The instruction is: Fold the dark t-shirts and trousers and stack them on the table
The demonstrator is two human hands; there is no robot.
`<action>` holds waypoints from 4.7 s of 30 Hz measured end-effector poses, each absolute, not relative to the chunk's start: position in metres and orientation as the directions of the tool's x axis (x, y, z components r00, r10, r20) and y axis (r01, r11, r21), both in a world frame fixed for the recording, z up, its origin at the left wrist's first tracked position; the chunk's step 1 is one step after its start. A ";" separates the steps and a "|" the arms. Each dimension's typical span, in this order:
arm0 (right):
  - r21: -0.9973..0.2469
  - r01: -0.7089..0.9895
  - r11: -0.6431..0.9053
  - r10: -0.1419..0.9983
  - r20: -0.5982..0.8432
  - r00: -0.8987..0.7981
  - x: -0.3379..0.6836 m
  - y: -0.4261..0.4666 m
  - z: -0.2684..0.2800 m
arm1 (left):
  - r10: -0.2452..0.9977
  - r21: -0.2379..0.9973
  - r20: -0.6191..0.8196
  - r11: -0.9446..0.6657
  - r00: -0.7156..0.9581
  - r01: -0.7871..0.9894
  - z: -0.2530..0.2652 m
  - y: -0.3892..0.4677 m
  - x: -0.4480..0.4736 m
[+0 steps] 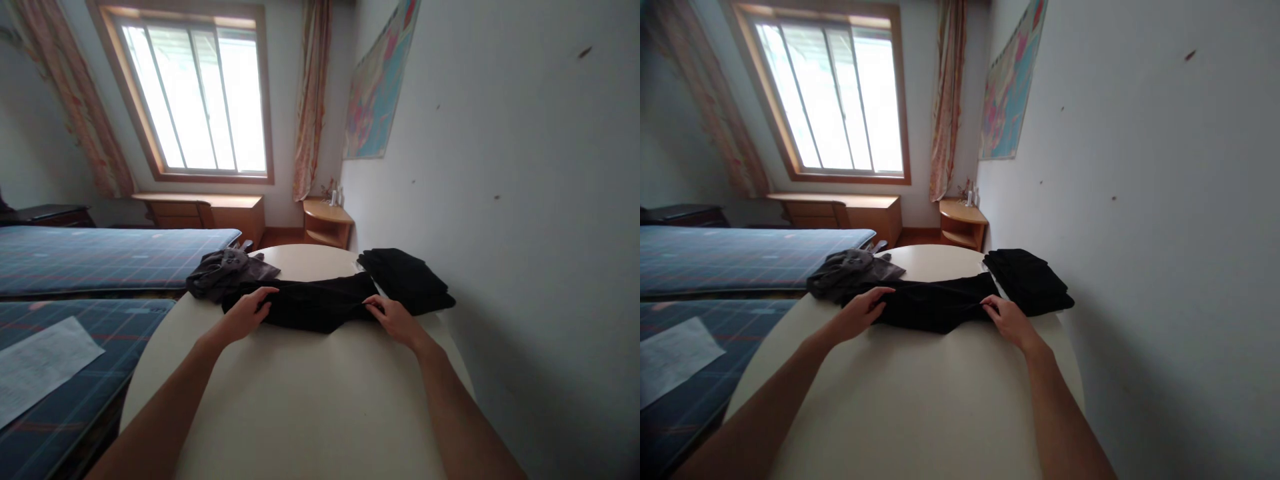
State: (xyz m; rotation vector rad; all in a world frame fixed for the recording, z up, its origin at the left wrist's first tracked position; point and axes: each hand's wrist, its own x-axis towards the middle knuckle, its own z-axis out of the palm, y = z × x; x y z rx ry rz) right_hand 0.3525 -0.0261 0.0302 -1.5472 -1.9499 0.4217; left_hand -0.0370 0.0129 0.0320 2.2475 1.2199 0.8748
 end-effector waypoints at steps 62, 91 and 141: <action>-0.375 0.867 0.328 0.939 0.033 -0.342 0.301 -0.071 0.053 | 0.879 0.187 0.295 -0.438 0.375 0.880 0.004 -0.009 -0.020; -0.333 0.936 -0.115 0.955 0.223 0.196 0.308 0.103 0.084 | 0.968 0.138 0.242 0.030 -0.063 0.990 0.067 0.143 -0.009; -0.237 0.970 -0.058 0.893 0.421 0.156 0.348 0.059 0.090 | 0.960 0.200 0.182 -0.249 0.214 0.948 -0.029 0.037 0.067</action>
